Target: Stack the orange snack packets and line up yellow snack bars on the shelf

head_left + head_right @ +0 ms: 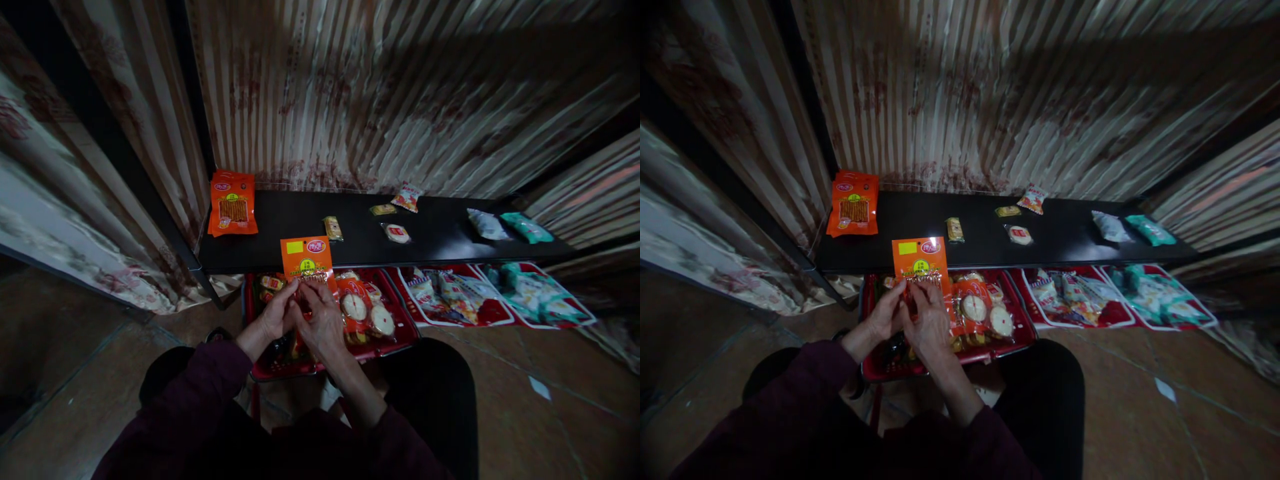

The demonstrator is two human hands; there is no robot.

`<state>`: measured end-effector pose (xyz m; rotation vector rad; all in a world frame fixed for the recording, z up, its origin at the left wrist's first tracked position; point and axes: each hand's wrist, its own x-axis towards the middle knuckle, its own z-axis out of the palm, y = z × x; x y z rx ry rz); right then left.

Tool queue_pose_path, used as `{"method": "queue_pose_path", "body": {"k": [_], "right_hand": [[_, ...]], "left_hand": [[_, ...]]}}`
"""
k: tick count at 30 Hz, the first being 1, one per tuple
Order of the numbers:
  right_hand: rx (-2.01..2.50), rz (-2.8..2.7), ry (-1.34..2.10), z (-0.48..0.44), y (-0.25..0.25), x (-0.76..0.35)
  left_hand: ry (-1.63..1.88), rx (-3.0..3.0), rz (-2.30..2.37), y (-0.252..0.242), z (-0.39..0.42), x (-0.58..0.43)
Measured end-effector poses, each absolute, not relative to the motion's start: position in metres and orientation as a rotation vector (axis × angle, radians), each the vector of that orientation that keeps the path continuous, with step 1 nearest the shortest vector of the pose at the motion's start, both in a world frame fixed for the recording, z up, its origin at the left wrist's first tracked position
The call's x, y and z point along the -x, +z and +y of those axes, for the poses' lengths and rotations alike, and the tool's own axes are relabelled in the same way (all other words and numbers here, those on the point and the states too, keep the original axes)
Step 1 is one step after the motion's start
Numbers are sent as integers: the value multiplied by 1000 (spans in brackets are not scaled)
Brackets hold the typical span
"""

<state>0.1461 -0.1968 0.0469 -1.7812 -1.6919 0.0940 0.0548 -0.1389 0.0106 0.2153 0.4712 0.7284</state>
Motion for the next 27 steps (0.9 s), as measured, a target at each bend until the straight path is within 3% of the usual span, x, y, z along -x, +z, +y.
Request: {"method": "queue_pose_path", "body": {"k": [27], "right_hand": [[1726, -1568, 82, -192, 26, -189]], "left_hand": [[707, -152, 453, 15, -110, -42]]}}
